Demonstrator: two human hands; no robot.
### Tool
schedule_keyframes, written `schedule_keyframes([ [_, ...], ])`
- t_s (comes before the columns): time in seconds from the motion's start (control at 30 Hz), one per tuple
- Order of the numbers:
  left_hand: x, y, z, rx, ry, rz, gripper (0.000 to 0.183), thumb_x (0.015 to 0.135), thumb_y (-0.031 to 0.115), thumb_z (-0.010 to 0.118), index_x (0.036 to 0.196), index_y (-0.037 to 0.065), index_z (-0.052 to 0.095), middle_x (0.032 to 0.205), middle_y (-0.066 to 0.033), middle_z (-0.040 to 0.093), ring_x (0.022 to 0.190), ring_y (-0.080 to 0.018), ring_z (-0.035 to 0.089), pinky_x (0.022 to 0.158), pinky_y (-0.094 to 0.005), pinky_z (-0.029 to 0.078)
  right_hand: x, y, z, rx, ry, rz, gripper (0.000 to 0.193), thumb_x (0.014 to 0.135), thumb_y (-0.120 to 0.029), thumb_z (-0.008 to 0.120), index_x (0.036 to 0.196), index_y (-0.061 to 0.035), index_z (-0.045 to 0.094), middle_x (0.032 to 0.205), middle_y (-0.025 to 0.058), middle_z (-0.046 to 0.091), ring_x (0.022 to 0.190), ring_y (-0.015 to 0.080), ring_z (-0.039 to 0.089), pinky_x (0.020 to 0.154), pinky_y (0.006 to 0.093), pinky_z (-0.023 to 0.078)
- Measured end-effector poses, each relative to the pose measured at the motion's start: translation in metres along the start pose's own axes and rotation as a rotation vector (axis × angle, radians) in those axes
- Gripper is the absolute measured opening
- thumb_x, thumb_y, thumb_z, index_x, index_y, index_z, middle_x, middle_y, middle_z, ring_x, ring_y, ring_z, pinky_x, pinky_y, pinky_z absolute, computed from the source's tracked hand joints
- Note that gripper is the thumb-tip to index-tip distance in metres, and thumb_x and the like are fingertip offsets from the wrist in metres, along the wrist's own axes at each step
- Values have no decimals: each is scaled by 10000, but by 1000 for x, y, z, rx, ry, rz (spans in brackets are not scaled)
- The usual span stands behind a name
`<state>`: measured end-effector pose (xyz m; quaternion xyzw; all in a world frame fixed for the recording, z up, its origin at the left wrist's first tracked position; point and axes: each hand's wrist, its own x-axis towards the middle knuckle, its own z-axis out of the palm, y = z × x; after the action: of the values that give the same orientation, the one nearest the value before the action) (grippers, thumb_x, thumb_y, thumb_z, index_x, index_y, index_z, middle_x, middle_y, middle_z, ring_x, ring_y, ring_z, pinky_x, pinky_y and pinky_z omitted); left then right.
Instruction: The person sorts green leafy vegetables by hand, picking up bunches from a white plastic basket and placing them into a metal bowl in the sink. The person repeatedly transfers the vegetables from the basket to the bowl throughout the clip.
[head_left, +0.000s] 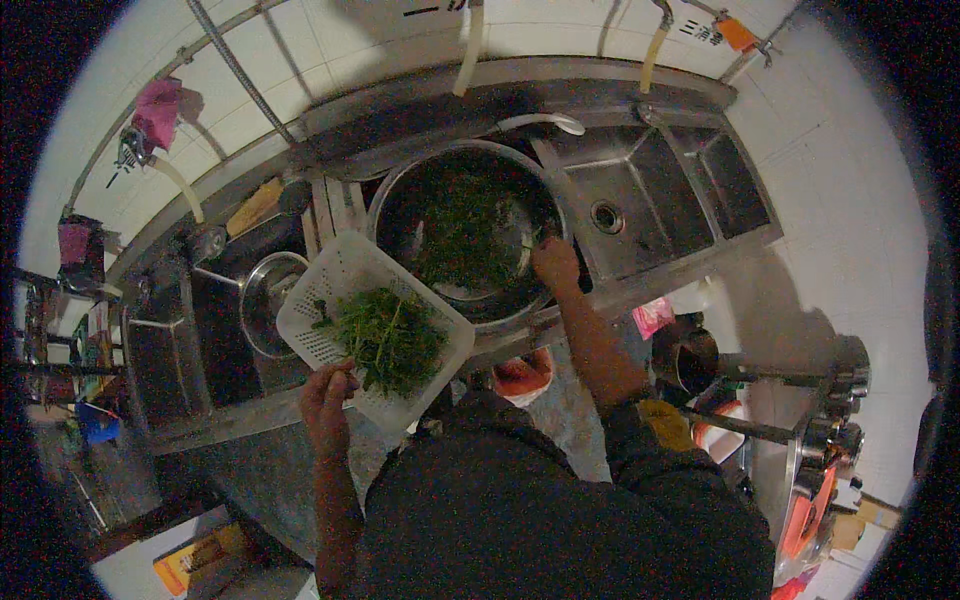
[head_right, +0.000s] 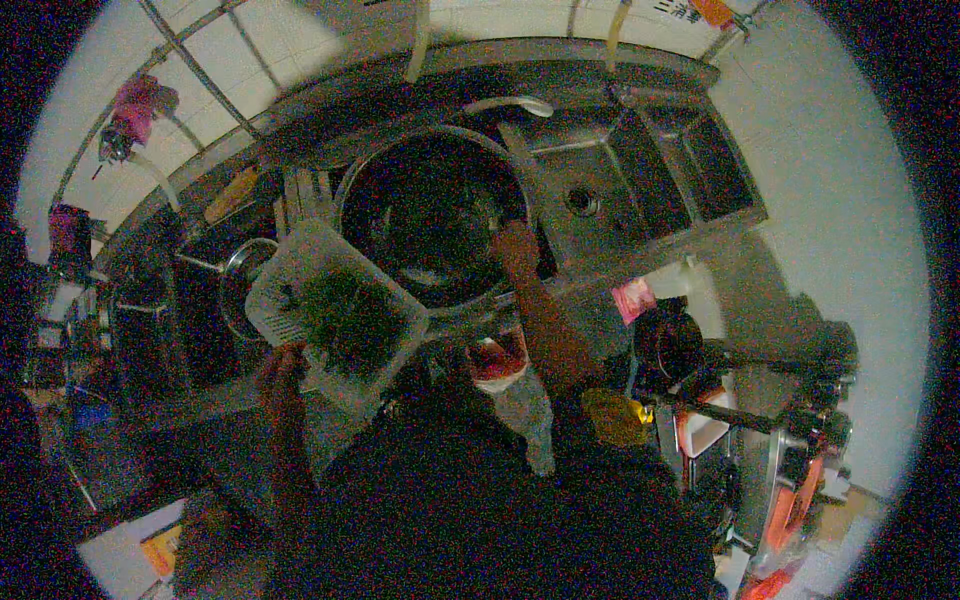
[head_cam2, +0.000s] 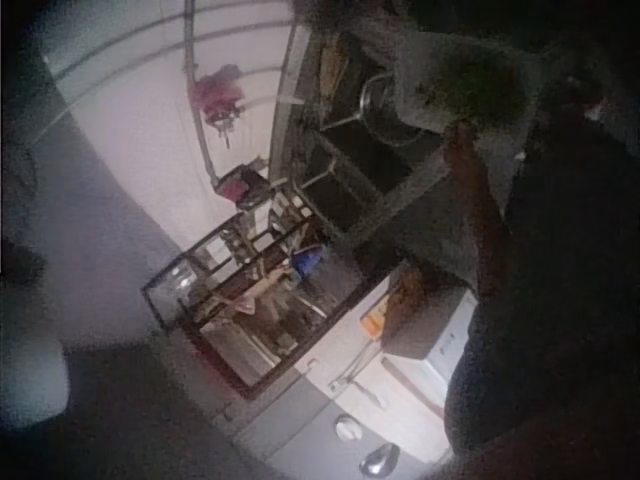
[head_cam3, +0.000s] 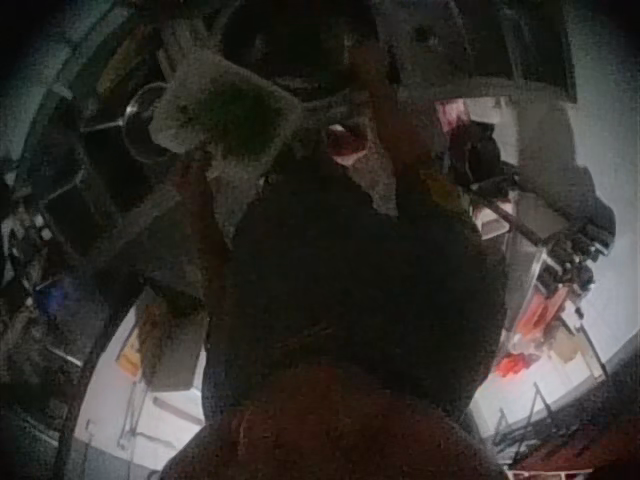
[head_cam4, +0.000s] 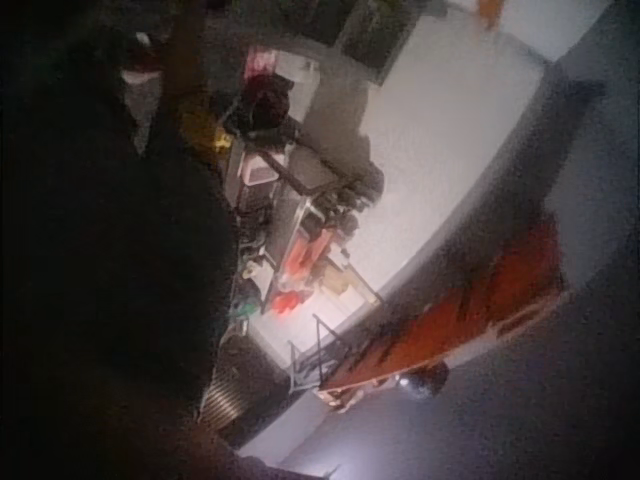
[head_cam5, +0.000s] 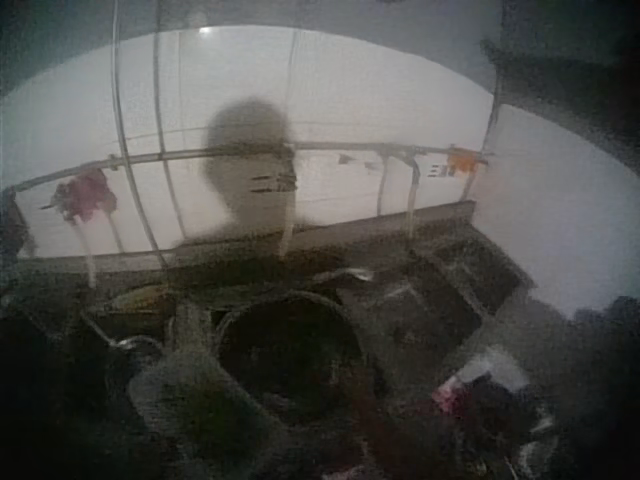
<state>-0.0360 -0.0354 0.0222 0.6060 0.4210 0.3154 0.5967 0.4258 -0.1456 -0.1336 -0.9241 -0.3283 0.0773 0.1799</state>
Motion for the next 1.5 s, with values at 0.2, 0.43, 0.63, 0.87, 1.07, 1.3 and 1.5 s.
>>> schedule_keyframes([
  [0.2, 11, 14, 8, 32, -40, -11, 287, 1010, 223, 652, 1153, -11, 737, 964, -65, 711, 869, -145, 643, 800, -311, 510, -28, -55, -71, 1191, -204, 255, 182, 987, -213, 656, 939, -38, 671, 793, 65, 652, 687, 170, 624, 622, 338, 520],
  [0.43, 42, 29, 31, -35, -106, 68, 315, 970, 222, 715, 1173, -19, 727, 1062, -75, 725, 975, -150, 660, 907, -327, 523, -128, -188, -121, 1387, -720, 158, 200, 995, -209, 663, 1059, -20, 651, 821, 54, 650, 657, 168, 612, 591, 334, 509],
  [0.63, 32, 51, 17, -102, 18, -28, 323, 974, 200, 716, 1202, -29, 708, 1090, -84, 727, 977, -153, 659, 880, -321, 525, -180, -253, -127, 1263, -1012, 25, 224, 975, -183, 648, 1068, 21, 651, 809, 67, 649, 668, 168, 612, 608, 337, 506],
  [0.87, 3, 53, -18, -145, 198, -34, 253, 959, 122, 727, 1162, -29, 712, 1080, -76, 729, 946, -132, 656, 848, -305, 522, -184, -302, -109, 914, -1021, -262, 253, 957, -273, 648, 980, -24, 683, 775, 50, 679, 632, 160, 634, 584, 329, 514],
  [1.07, -16, 47, -43, -244, 359, 192, 186, 970, 111, 701, 1113, -7, 715, 892, -13, 666, 811, -105, 599, 743, -283, 492, -203, -338, -115, 1048, -984, -424, 114, 915, -135, 612, 865, -32, 607, 714, 11, 561, 629, 97, 510, 544, 293, 405],
  [1.3, -22, 61, -56, -693, 471, 117, 97, 1005, 105, 652, 973, 20, 686, 808, 7, 608, 688, -80, 496, 625, -260, 392, -215, -369, -105, 1267, -1030, -501, 107, 955, -135, 617, 926, -32, 620, 700, 13, 568, 616, 106, 534, 546, 295, 433],
  [1.5, -14, 58, -53, -627, 383, 87, 106, 993, 114, 674, 928, 30, 670, 882, -14, 659, 769, -88, 569, 698, -270, 457, -206, -341, -112, 1243, -1202, -304, 141, 993, -156, 652, 961, -19, 636, 728, 30, 603, 645, 132, 587, 590, 302, 485],
])
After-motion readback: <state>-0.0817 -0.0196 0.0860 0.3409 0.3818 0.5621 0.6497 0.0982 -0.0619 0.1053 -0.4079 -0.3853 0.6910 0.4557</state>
